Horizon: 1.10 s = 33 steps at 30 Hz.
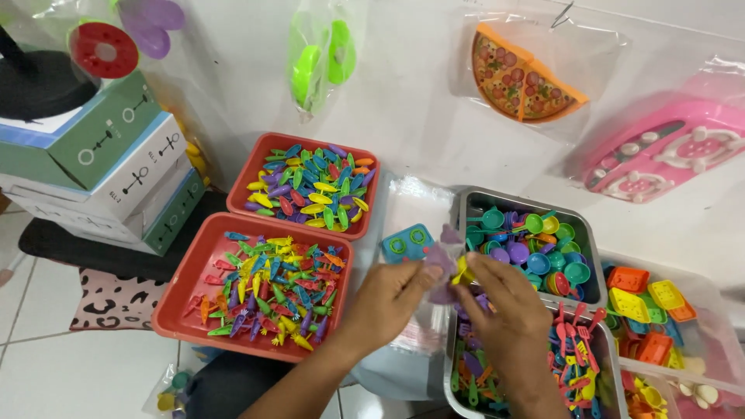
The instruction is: The person sits on the floor and wipes various small plastic toys, including a blue toy, a yellow toy, and a purple toy, using a cloth. The toys are taken from and placed back into red and metal trays filled with colorful plastic items.
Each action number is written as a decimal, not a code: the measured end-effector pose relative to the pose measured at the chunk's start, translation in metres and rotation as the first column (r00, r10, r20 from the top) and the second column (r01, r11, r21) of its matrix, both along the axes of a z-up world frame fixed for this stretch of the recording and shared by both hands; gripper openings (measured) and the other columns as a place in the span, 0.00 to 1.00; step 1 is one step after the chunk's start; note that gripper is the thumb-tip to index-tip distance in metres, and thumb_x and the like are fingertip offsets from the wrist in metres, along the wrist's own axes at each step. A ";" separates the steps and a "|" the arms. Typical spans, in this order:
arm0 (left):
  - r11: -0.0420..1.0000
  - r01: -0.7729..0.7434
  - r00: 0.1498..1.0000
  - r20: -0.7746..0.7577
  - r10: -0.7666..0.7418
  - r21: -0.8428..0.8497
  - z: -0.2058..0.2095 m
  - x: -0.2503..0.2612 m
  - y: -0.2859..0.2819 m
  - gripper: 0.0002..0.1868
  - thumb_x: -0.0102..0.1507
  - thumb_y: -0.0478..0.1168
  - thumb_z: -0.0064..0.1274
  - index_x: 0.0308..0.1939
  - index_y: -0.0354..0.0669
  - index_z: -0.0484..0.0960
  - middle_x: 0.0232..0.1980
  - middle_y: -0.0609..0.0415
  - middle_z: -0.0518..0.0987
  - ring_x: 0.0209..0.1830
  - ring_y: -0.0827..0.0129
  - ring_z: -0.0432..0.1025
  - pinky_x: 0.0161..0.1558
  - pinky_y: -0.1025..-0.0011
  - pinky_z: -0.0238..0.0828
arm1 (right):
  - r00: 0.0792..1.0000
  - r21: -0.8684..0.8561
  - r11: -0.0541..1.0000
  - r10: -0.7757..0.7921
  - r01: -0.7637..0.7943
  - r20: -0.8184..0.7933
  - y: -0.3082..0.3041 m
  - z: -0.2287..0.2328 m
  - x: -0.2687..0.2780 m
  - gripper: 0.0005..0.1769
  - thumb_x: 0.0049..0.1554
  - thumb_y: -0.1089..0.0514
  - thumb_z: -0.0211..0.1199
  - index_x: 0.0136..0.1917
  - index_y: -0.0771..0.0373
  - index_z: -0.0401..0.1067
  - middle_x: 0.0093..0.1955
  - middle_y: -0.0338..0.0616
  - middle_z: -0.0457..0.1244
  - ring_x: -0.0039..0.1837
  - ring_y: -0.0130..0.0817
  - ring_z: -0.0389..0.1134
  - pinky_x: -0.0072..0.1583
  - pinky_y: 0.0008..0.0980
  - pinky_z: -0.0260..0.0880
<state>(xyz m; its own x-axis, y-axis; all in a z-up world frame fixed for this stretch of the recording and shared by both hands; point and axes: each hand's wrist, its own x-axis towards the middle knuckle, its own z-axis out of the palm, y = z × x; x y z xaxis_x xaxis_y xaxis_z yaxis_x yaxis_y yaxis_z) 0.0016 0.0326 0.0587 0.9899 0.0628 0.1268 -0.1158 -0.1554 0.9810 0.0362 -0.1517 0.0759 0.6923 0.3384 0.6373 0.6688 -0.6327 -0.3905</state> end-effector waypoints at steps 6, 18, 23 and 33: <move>0.702 -0.154 0.988 -0.098 0.119 -0.695 0.014 0.014 0.038 0.30 0.70 0.54 0.32 0.64 0.33 0.74 0.59 0.48 0.76 0.54 0.69 0.68 0.55 0.72 0.63 | 0.960 -0.122 0.989 -0.117 0.088 -0.255 -0.003 0.010 0.014 0.22 0.47 0.55 0.75 0.55 0.63 0.79 0.53 0.42 0.73 0.49 0.36 0.74 0.53 0.33 0.72; 0.463 -0.335 0.936 -0.235 0.261 -0.820 -0.007 0.016 0.041 0.14 0.65 0.32 0.52 0.53 0.28 0.80 0.50 0.46 0.82 0.46 0.66 0.76 0.49 0.74 0.71 | 0.992 -0.442 0.892 0.051 -0.096 -0.111 0.028 -0.008 0.027 0.20 0.49 0.38 0.70 0.44 0.54 0.80 0.62 0.38 0.68 0.63 0.39 0.66 0.68 0.49 0.53; 0.537 -0.360 0.932 -0.273 0.237 -0.763 0.008 0.009 0.037 0.14 0.65 0.33 0.53 0.52 0.28 0.82 0.48 0.46 0.83 0.44 0.66 0.77 0.46 0.74 0.72 | 0.999 -0.029 0.999 -0.035 0.036 0.030 -0.017 -0.002 0.039 0.16 0.51 0.74 0.54 0.35 0.62 0.80 0.61 0.33 0.71 0.73 0.39 0.66 0.82 0.59 0.33; 0.674 -0.405 0.911 -0.338 0.237 -0.618 0.013 0.014 0.034 0.20 0.64 0.37 0.53 0.56 0.26 0.80 0.51 0.44 0.83 0.48 0.64 0.77 0.50 0.73 0.73 | 0.937 0.545 0.808 -0.026 0.225 -0.349 -0.076 -0.031 0.098 0.34 0.61 0.63 0.64 0.24 0.54 0.44 0.24 0.27 0.43 0.29 0.20 0.41 0.33 0.21 0.48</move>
